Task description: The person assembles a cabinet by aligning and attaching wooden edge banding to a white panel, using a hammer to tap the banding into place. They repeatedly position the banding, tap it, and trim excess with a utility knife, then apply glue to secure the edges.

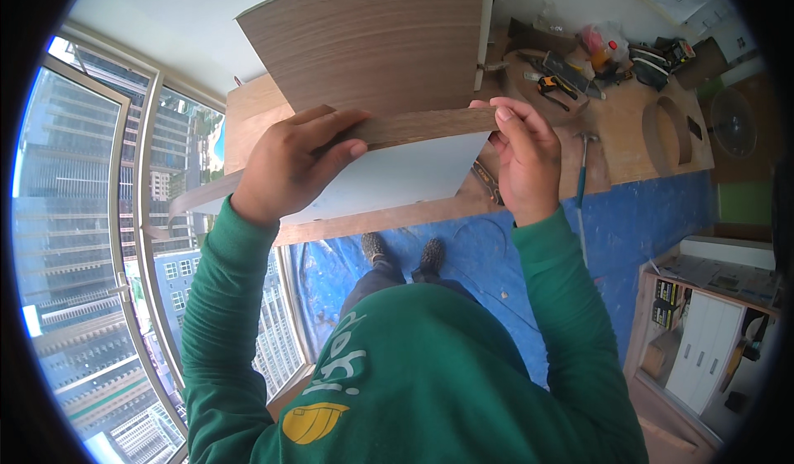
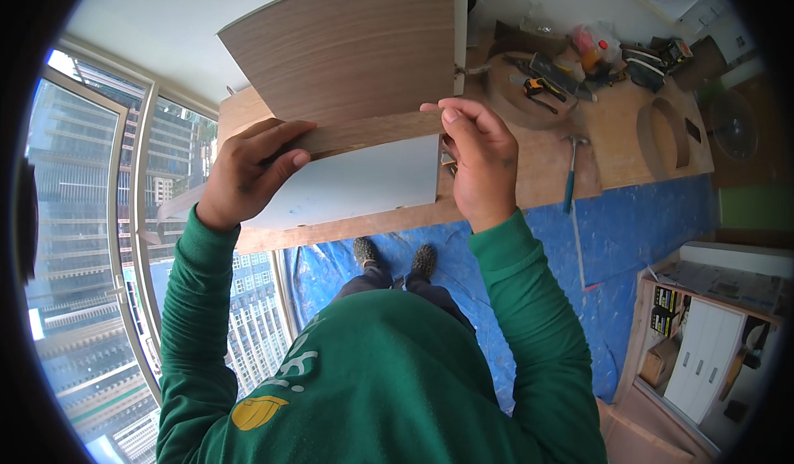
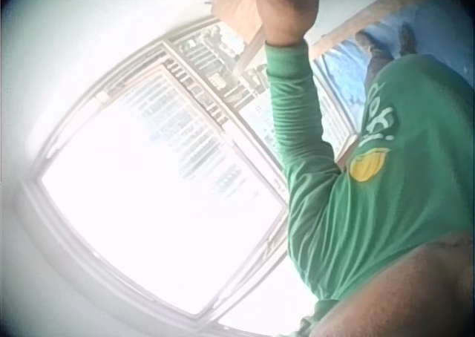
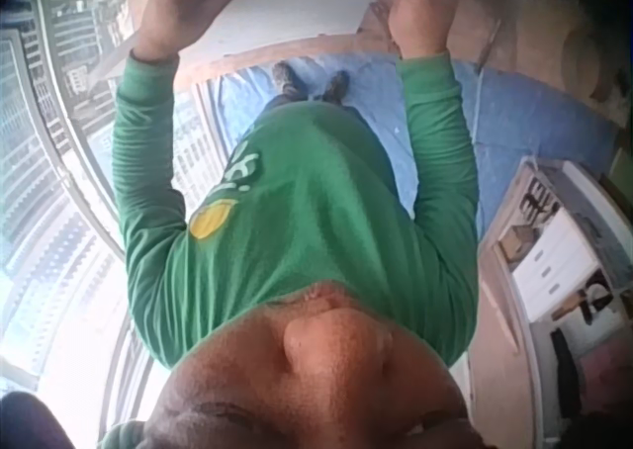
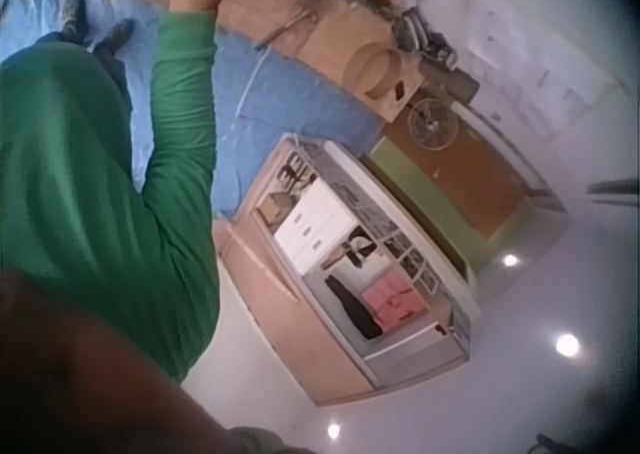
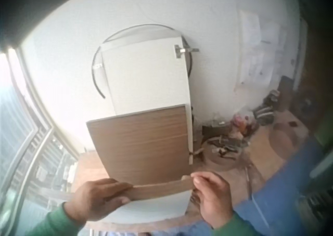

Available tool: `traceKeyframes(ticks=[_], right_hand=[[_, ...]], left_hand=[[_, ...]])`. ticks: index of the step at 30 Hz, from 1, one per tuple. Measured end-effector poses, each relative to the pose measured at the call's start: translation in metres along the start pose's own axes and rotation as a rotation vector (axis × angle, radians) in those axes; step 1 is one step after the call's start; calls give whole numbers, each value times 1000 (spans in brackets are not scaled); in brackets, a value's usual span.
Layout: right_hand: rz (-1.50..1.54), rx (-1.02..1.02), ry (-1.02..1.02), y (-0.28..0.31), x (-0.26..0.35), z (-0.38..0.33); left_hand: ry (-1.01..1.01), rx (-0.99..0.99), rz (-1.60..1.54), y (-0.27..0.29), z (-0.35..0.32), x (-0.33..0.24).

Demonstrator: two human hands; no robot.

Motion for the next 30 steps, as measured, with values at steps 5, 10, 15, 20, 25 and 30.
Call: traceKeyframes(ticks=[5,10,15,20,25,30], right_hand=[[1,0,4,-1,-3,3],[7,0,10,-1,-3,4],[11,3,20,-2,-3,4],[1,-2,21,-2,-4,4],[14,5,21,-2,-4,4],[-17,2,11,-1,-3,3]], left_hand=[[46,40,-7,2,1,-2],[53,47,-1,4,1,-3],[9,12,17,2,2,-1],[10,11,22,1,2,0],[12,4,33,1,1,0],[15,1,14,1,0,-2]])
Point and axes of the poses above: each hand's wrist, its own z-axis towards the middle knuckle, its own y-axis out of the back of the hand, x = y × z, the point moved 2 cm from there along z, towards the middle knuckle, and after that the axes turned 10 degrees about y, right-handed, at the moved point
